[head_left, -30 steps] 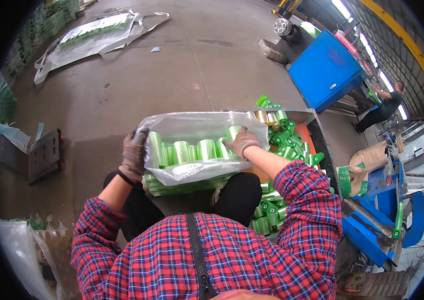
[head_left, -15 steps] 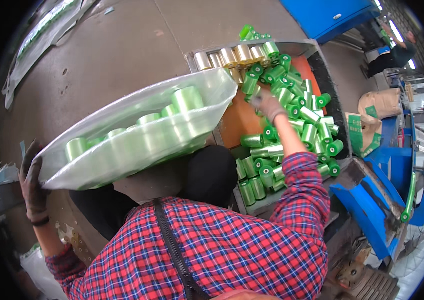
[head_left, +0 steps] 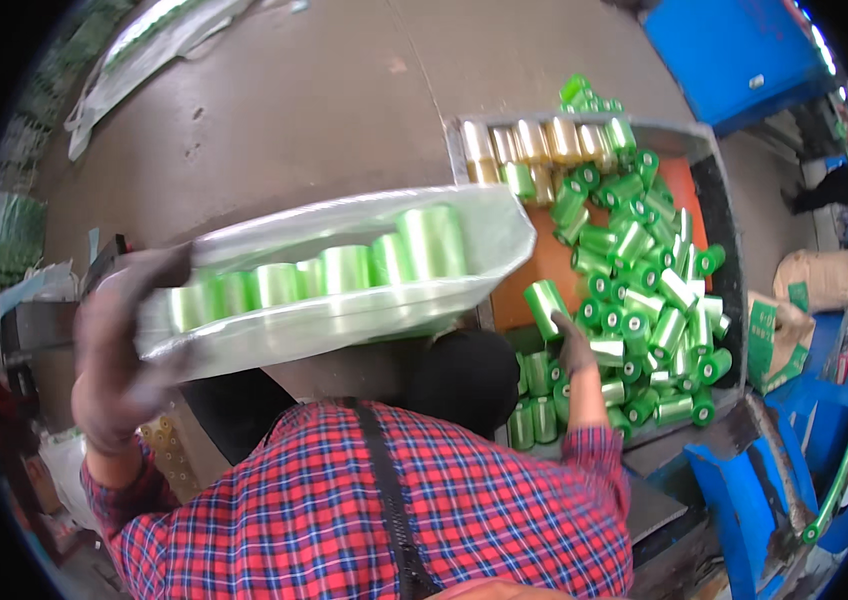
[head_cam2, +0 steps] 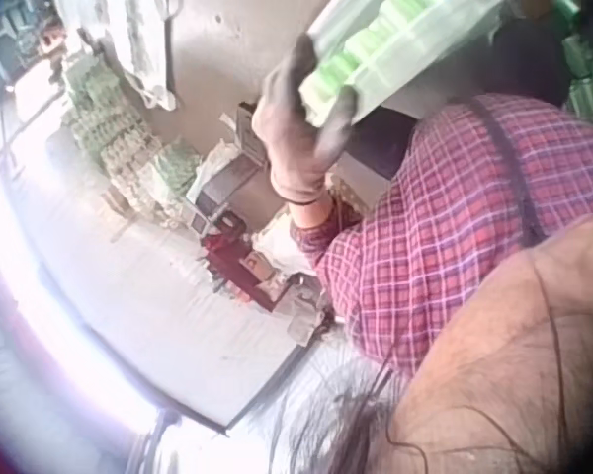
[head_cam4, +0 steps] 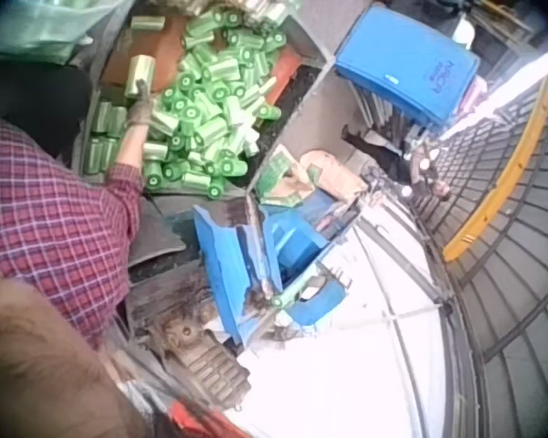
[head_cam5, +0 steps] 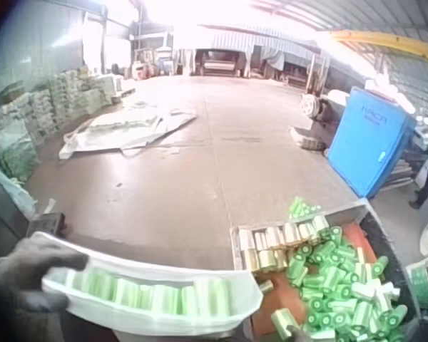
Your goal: Packing cylindrical tape or film rolls from a large bin into a clear plastic bag
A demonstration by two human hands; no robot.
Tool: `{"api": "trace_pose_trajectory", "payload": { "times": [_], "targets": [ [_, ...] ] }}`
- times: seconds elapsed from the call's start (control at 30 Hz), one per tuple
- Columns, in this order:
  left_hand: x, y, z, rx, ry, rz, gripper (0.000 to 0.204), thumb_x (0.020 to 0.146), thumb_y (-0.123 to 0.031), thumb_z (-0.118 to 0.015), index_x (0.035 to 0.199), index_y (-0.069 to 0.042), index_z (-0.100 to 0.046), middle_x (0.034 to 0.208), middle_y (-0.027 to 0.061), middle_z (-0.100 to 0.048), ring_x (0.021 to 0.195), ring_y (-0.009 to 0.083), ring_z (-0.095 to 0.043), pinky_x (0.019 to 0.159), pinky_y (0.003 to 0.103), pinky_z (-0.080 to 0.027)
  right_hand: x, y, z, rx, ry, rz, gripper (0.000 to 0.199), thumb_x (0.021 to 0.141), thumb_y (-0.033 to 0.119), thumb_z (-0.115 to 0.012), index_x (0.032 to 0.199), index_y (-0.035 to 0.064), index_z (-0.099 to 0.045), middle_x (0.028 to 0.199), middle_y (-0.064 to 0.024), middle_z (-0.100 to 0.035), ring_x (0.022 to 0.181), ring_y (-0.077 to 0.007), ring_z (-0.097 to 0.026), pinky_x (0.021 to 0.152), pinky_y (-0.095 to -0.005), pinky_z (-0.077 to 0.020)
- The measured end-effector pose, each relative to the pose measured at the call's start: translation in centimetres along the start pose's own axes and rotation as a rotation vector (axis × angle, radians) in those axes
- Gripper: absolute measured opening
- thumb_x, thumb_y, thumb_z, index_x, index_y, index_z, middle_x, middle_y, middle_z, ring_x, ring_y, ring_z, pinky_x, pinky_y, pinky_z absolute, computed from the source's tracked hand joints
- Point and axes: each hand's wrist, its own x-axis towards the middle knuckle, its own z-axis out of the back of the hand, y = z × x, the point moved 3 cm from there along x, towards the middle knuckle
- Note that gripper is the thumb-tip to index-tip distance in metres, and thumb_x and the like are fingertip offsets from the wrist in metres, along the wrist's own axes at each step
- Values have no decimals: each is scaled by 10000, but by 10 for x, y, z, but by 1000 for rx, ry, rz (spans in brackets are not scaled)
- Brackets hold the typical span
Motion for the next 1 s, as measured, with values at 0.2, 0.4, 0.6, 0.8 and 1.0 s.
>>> {"api": "trace_pose_trajectory", "payload": {
  "times": [0.2,0.4,0.6,0.8,1.0],
  "targets": [
    [-59,-2,-33,292,411,-124,269,666,-225,-659,870,-59,-600,613,67,-536,630,271,-566,558,383,-429,-168,110,-56,458,575,427,863,681,576,-618,1293,39,-331,1086,-182,-543,887,-313,-598,689,-416,-537],
    [-86,-26,-44,256,367,-325,122,701,-185,-575,779,-93,-597,558,42,-554,548,228,-585,520,347,-454,-261,201,-196,-406,675,972,667,816,493,-521,1242,-6,-399,1083,-214,-518,823,-294,-602,639,-323,-544],
    [-98,-38,-43,320,293,-360,111,671,-184,-572,743,-100,-576,523,30,-540,517,217,-577,518,332,-460,-260,156,-371,-1080,562,338,749,848,507,-424,1287,-81,-272,1257,-300,-376,1104,-370,-480,888,-402,-428],
    [-110,43,6,143,-512,88,327,732,-52,-581,1056,-16,-555,1044,153,-588,954,229,-578,800,306,-452,-222,214,-328,-1264,260,1368,470,869,358,-428,1128,-32,-455,1063,-230,-518,904,-331,-559,793,-403,-459],
    [-193,195,-66,-565,-419,827,386,902,-286,-424,1138,10,-497,1142,131,-526,1023,233,-518,891,334,-418,-2,233,-137,-374,-95,601,186,802,241,-531,768,63,-575,717,-122,-611,592,-205,-595,491,-296,-459]
  ]
}}
